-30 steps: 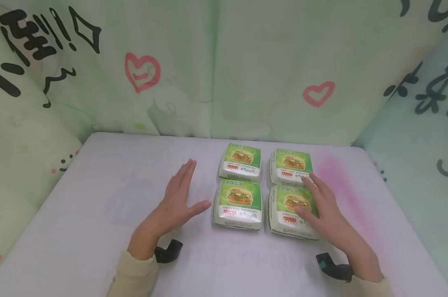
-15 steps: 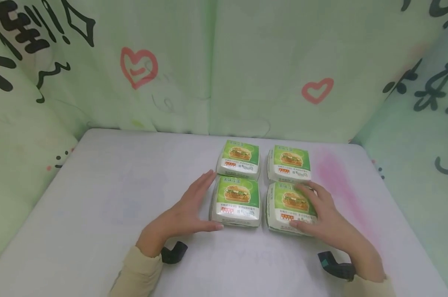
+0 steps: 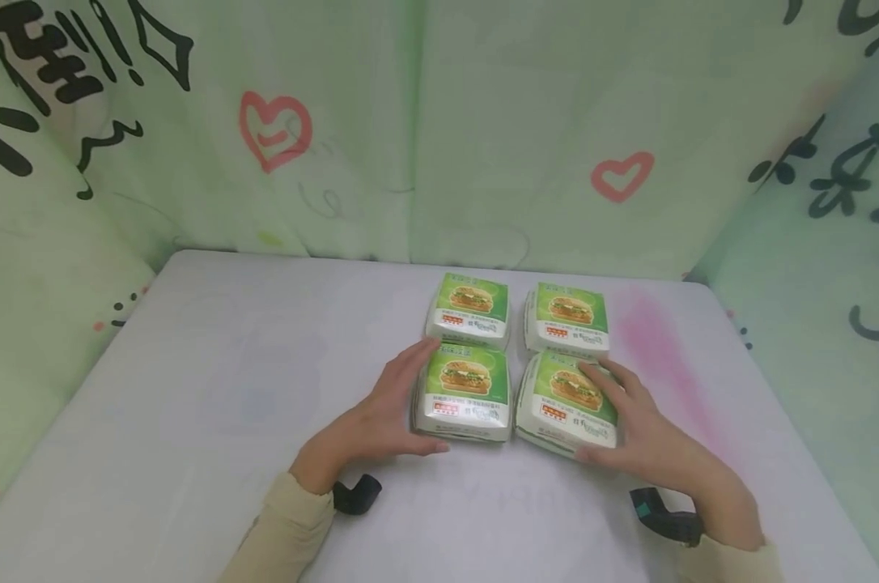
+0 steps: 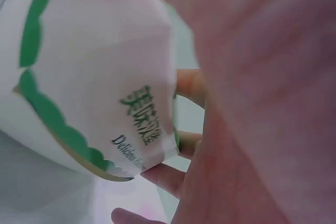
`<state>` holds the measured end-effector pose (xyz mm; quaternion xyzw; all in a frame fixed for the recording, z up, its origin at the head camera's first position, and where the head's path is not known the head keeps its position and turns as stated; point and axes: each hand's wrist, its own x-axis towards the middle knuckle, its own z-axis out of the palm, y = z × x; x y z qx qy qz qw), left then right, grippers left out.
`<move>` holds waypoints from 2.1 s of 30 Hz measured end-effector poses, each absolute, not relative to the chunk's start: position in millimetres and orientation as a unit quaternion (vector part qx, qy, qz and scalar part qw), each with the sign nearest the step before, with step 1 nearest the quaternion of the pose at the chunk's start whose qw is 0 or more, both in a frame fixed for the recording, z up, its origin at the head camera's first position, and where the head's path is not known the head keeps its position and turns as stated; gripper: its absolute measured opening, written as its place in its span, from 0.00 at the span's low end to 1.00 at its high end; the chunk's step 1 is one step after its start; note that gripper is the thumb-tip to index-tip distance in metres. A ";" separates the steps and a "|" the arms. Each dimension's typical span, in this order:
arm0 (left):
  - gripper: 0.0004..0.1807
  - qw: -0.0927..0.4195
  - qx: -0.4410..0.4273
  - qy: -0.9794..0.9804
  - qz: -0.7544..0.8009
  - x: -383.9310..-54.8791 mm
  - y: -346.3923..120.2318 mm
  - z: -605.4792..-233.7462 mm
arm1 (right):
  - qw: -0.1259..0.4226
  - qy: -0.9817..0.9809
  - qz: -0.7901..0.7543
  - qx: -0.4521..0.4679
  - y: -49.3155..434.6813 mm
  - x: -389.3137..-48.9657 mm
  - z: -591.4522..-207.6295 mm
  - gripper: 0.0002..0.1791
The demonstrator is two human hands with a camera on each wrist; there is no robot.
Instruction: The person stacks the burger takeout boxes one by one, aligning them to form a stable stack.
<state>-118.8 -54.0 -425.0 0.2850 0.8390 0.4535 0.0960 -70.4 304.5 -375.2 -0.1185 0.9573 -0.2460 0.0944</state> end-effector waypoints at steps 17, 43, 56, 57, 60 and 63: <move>0.60 0.101 0.280 0.838 0.457 -120.9 -46.2 -430.4 | 0.103 0.952 -0.258 -0.125 304.6 -69.2 -377.9 0.59; 0.63 0.051 0.241 0.878 0.409 -98.3 -97.0 -410.9 | 0.087 0.954 -0.257 -0.128 306.6 -68.8 -375.9 0.60; 0.64 0.080 0.241 0.861 0.442 -98.7 -95.3 -425.3 | 0.094 0.953 -0.262 -0.123 305.8 -66.8 -375.8 0.56; 0.64 0.083 0.242 0.859 0.444 -98.8 -95.4 -425.7 | 0.092 0.953 -0.261 -0.124 306.0 -66.7 -376.1 0.55; 0.64 0.092 0.246 0.854 0.449 -99.0 -95.3 -426.3 | 0.084 0.953 -0.262 -0.129 306.8 -67.1 -377.6 0.54; 0.64 0.092 0.251 0.853 0.447 -99.0 -95.3 -426.4 | 0.070 0.952 -0.265 -0.139 306.9 -68.1 -379.2 0.53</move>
